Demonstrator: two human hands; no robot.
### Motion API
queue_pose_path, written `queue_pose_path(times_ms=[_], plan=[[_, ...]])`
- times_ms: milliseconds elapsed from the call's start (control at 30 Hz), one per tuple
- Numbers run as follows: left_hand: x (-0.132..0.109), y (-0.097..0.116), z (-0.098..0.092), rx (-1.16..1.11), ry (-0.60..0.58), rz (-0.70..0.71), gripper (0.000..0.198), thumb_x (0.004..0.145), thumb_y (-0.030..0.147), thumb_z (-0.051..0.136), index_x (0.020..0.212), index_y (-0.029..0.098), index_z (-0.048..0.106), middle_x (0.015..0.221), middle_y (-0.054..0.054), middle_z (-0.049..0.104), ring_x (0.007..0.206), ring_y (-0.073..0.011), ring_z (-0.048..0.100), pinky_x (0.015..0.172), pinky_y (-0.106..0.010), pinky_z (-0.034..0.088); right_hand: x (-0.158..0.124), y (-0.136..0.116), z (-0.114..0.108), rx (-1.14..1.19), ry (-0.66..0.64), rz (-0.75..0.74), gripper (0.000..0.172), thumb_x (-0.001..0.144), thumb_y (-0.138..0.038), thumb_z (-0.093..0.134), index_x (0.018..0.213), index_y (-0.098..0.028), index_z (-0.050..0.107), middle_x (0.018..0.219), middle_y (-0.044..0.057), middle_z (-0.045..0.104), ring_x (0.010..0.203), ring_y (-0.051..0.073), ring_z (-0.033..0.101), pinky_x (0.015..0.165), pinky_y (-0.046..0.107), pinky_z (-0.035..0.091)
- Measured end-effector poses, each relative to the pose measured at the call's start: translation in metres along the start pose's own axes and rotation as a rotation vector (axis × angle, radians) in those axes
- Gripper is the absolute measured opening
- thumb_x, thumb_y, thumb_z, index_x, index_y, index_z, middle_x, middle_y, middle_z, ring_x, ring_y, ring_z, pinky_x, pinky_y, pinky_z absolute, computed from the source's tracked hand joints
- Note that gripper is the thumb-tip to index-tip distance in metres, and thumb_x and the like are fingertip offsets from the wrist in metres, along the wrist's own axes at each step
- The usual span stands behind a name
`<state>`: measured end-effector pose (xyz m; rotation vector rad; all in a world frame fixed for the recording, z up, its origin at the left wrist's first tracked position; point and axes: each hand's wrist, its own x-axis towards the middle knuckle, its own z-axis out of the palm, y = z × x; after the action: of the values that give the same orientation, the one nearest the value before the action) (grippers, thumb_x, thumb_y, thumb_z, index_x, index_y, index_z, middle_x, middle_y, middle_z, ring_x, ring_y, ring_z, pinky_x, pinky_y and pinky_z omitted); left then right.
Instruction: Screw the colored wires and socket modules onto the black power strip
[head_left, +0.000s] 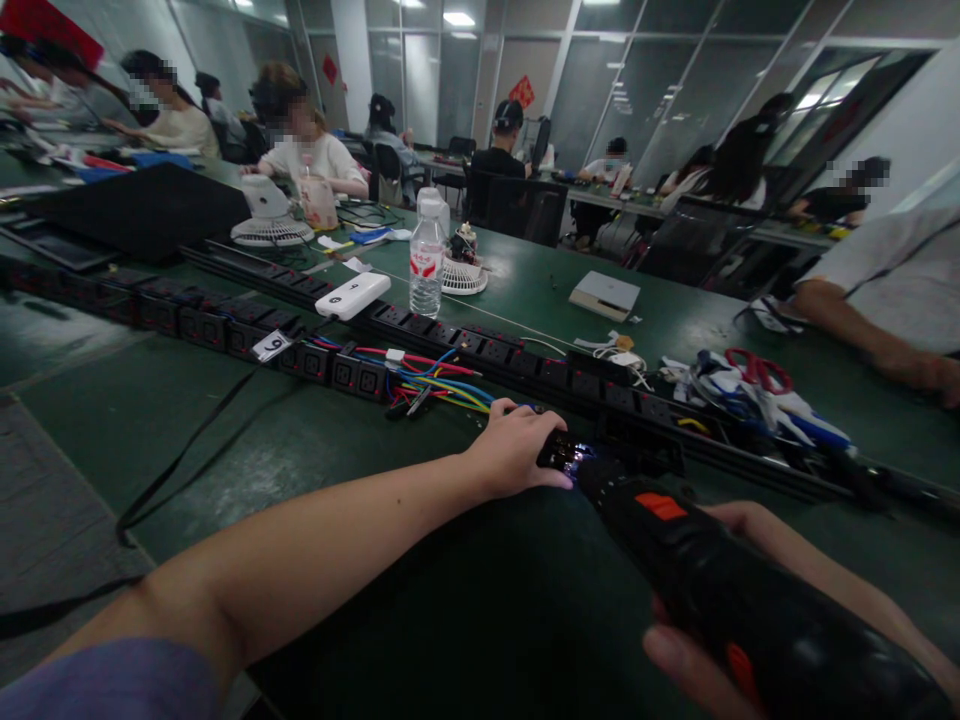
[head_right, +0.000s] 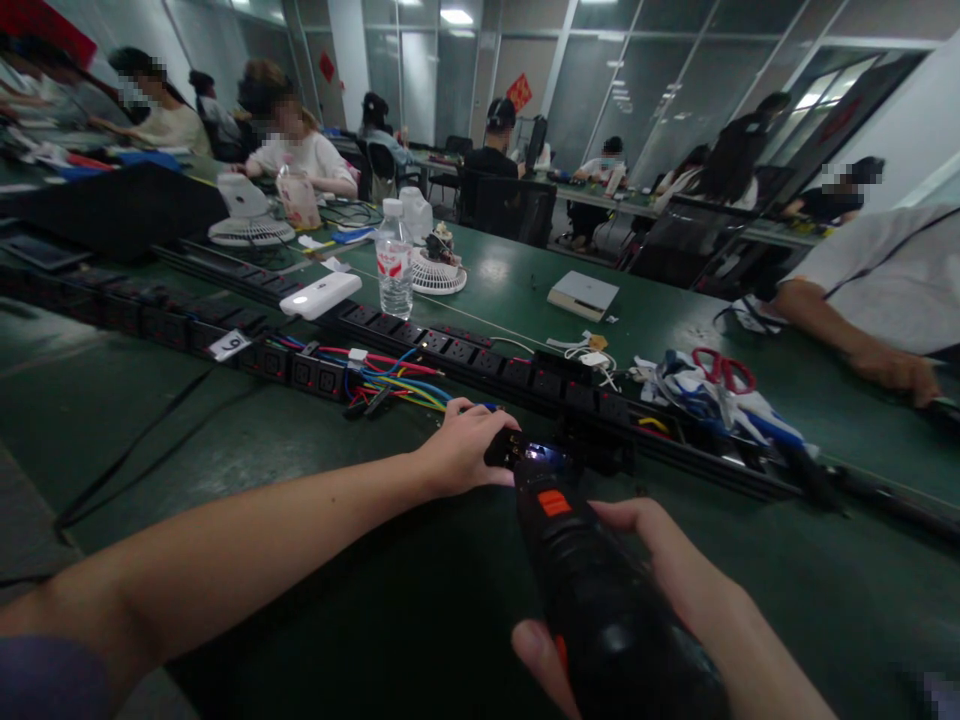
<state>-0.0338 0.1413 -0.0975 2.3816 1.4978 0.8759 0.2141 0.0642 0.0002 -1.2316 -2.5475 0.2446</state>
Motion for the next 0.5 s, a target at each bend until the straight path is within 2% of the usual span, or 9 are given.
queue_pose_path(times_ms=[100,233,367,500], plan=[[0.000,0.000,0.000,-0.007,0.002,0.002,0.055,0.072,0.053,0.074,0.112,0.022,0.051,0.108,-0.005,0.067,0.107,-0.0248,0.057,0.099,-0.043,0.023,0.005,-0.007,0.000,0.016,0.011,0.020,0.060,0.065,-0.058,0.073,0.112,-0.037,0.042,0.069,-0.006,0.066,0.049,0.019,0.063,0.038,0.022,0.053],[0.001,0.001,0.000,-0.010,-0.006,-0.020,0.053,0.073,0.051,0.073,0.112,0.022,0.051,0.108,-0.004,0.067,0.107,-0.0245,0.056,0.099,-0.043,0.023,0.013,-0.015,-0.007,0.116,-0.051,0.012,0.060,0.065,-0.056,0.075,0.113,-0.038,0.043,0.073,-0.006,0.067,0.053,0.019,0.065,0.043,0.022,0.056],[0.001,0.002,0.000,-0.014,-0.004,-0.021,0.054,0.073,0.051,0.073,0.112,0.022,0.052,0.108,-0.004,0.066,0.107,-0.0243,0.056,0.099,-0.042,0.023,0.013,-0.011,-0.011,0.117,-0.041,-0.016,0.053,0.069,-0.053,0.073,0.112,-0.038,0.046,0.080,-0.004,0.066,0.060,0.019,0.065,0.047,0.022,0.057],[0.001,0.001,0.001,-0.013,-0.005,-0.022,0.056,0.072,0.053,0.074,0.113,0.022,0.051,0.108,-0.004,0.066,0.107,-0.0243,0.057,0.100,-0.042,0.023,0.011,-0.008,-0.011,0.147,-0.056,0.057,0.044,0.069,-0.055,0.073,0.104,-0.038,0.051,0.085,-0.003,0.065,0.065,0.020,0.064,0.051,0.026,0.058]])
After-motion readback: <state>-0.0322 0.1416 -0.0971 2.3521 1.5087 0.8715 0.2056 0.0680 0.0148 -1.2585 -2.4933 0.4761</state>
